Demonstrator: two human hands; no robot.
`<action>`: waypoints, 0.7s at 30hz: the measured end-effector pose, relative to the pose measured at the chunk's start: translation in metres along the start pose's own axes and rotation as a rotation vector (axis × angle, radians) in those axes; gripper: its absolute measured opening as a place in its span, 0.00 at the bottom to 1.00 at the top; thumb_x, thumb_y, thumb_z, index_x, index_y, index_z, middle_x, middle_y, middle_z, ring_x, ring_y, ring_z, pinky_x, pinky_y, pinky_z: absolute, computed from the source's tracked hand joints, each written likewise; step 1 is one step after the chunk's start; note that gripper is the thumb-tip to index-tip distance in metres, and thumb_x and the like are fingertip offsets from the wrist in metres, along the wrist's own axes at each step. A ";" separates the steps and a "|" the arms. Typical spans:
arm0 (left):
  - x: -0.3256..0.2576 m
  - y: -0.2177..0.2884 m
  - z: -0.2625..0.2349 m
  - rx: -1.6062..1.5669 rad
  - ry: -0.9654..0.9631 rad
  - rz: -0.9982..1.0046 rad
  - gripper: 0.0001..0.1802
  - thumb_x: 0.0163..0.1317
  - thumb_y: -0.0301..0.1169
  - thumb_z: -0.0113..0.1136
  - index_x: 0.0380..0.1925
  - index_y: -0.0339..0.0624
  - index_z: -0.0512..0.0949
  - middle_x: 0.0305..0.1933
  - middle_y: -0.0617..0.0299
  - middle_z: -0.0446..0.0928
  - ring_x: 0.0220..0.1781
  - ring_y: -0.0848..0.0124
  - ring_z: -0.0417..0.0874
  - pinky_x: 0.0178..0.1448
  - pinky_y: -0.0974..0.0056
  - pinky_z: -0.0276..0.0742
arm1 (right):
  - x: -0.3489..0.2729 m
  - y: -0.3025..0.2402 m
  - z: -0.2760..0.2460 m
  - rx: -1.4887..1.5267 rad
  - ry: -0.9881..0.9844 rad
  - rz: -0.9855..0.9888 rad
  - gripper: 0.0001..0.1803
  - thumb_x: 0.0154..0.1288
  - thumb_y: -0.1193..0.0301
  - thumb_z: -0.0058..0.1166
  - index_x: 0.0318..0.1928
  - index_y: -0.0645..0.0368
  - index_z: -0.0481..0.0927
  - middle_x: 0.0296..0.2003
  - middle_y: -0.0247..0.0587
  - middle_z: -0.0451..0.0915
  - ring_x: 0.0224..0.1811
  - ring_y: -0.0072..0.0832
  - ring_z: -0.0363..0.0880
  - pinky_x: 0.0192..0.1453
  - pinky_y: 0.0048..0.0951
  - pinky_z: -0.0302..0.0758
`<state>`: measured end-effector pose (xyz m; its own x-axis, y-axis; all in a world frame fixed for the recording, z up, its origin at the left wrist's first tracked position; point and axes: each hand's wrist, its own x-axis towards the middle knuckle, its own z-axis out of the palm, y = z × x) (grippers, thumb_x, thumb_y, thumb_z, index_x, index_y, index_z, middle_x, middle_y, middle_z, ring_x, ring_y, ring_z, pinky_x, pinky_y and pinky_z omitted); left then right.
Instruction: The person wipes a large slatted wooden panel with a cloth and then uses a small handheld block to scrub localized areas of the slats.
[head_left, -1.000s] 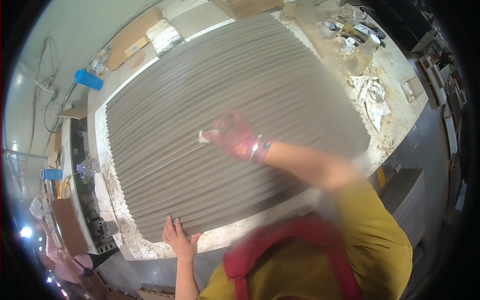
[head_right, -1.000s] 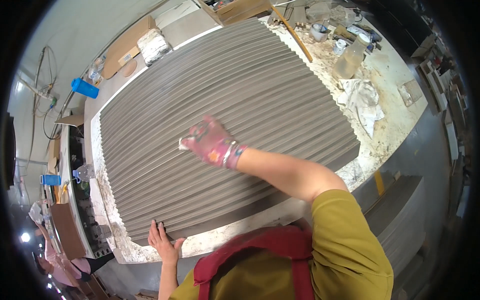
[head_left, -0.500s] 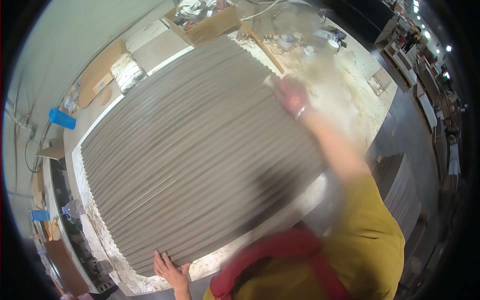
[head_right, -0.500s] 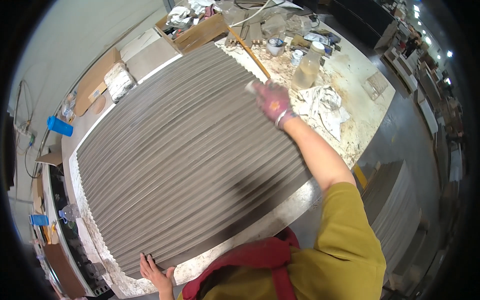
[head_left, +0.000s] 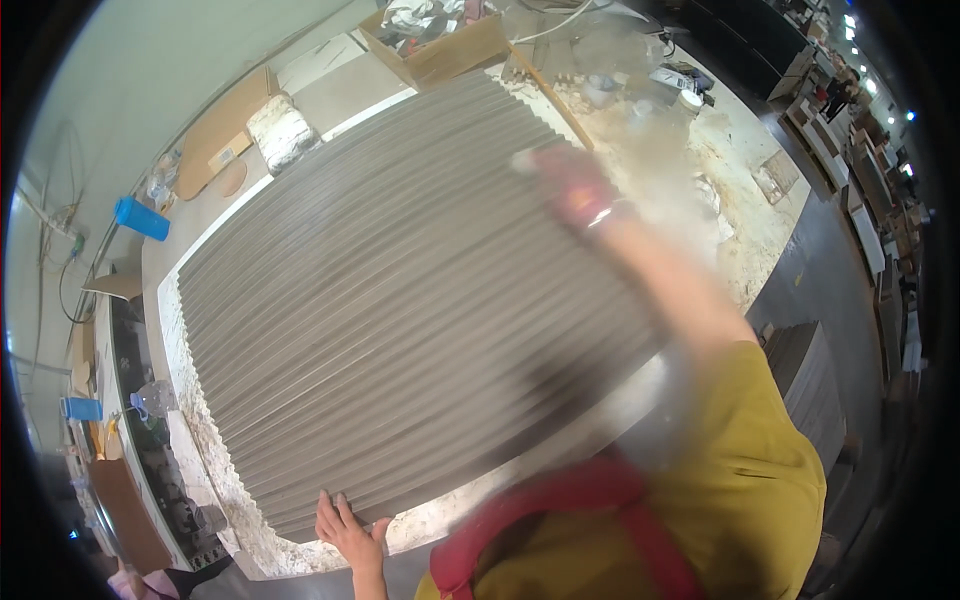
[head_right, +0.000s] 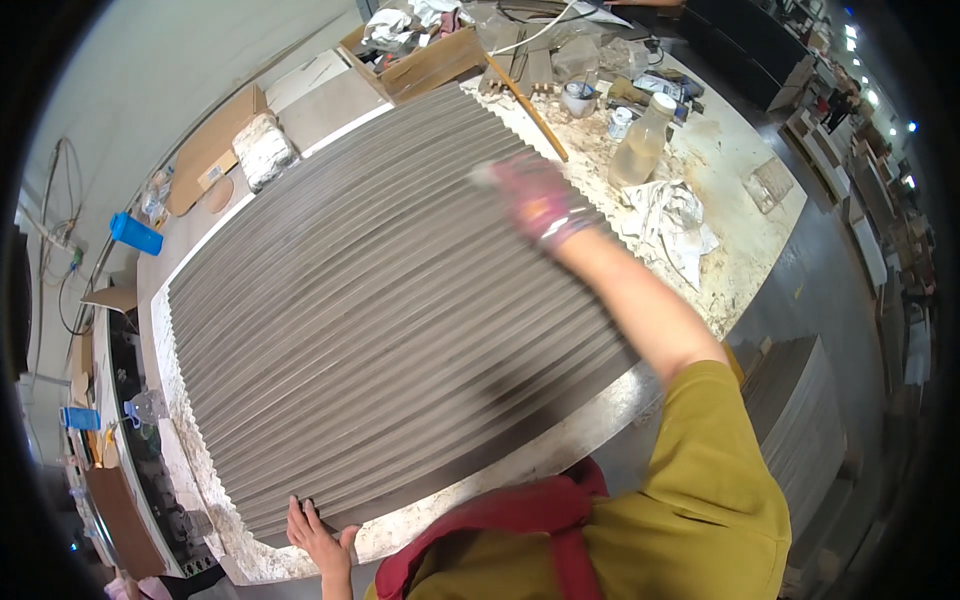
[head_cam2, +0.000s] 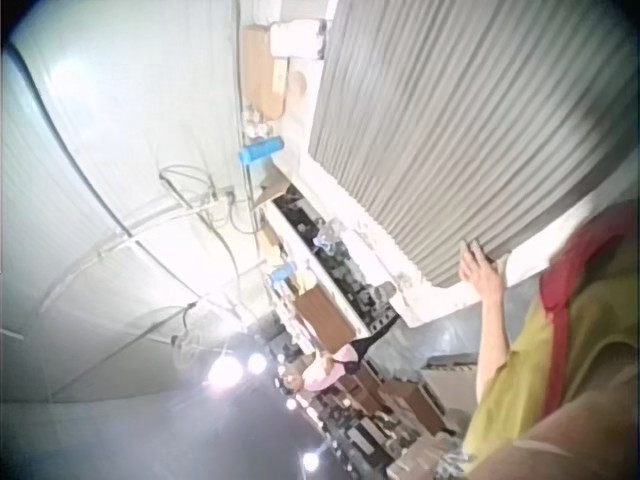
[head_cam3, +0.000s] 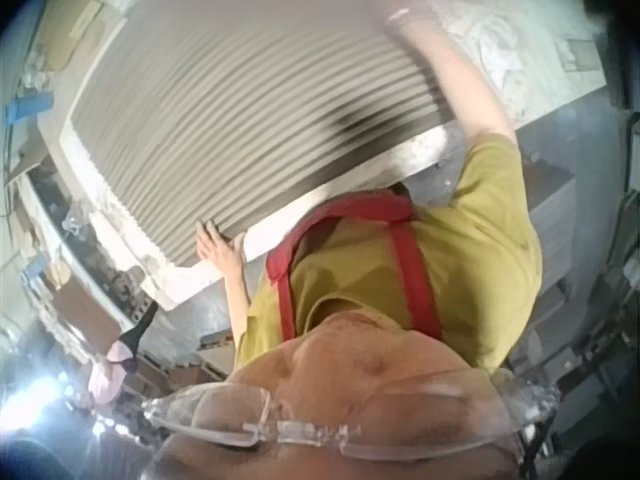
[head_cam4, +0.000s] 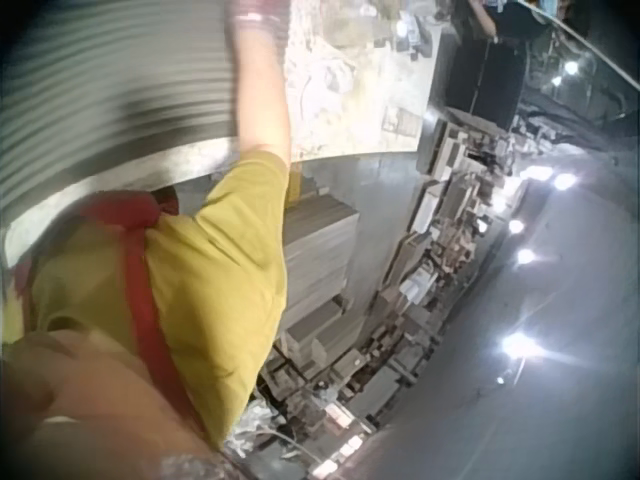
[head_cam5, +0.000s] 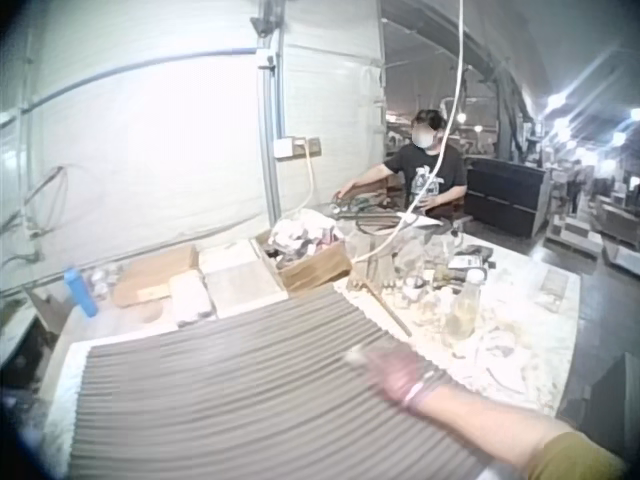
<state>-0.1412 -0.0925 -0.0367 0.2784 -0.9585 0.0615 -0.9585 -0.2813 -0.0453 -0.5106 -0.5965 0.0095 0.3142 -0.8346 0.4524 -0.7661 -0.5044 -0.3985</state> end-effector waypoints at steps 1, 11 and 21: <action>-0.004 -0.003 0.001 -0.018 -0.023 -0.014 0.52 0.51 0.69 0.47 0.63 0.36 0.58 0.69 0.43 0.54 0.67 0.44 0.56 0.66 0.44 0.47 | -0.001 -0.076 0.009 -0.101 -0.190 -0.204 0.14 0.66 0.64 0.42 0.44 0.55 0.78 0.37 0.49 0.80 0.42 0.43 0.77 0.51 0.39 0.72; 0.004 -0.019 -0.021 -0.159 0.179 -0.074 0.36 0.55 0.53 0.58 0.60 0.45 0.67 0.64 0.47 0.64 0.62 0.44 0.64 0.61 0.42 0.60 | -0.018 -0.173 0.119 0.222 -0.427 -0.345 0.18 0.62 0.56 0.49 0.45 0.51 0.81 0.42 0.44 0.81 0.46 0.38 0.78 0.55 0.36 0.71; 0.133 -0.085 -0.025 -0.151 0.345 -0.123 0.25 0.68 0.38 0.47 0.60 0.33 0.63 0.68 0.43 0.57 0.68 0.46 0.58 0.69 0.49 0.53 | 0.040 0.047 0.011 -0.409 -0.016 -0.061 0.17 0.60 0.60 0.50 0.50 0.39 0.75 0.37 0.43 0.78 0.39 0.45 0.78 0.45 0.44 0.71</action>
<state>-0.0246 -0.1950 0.0007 0.3795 -0.8391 0.3898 -0.9246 -0.3585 0.1285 -0.5280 -0.6559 -0.0003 0.3720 -0.8109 0.4517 -0.9044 -0.4262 -0.0203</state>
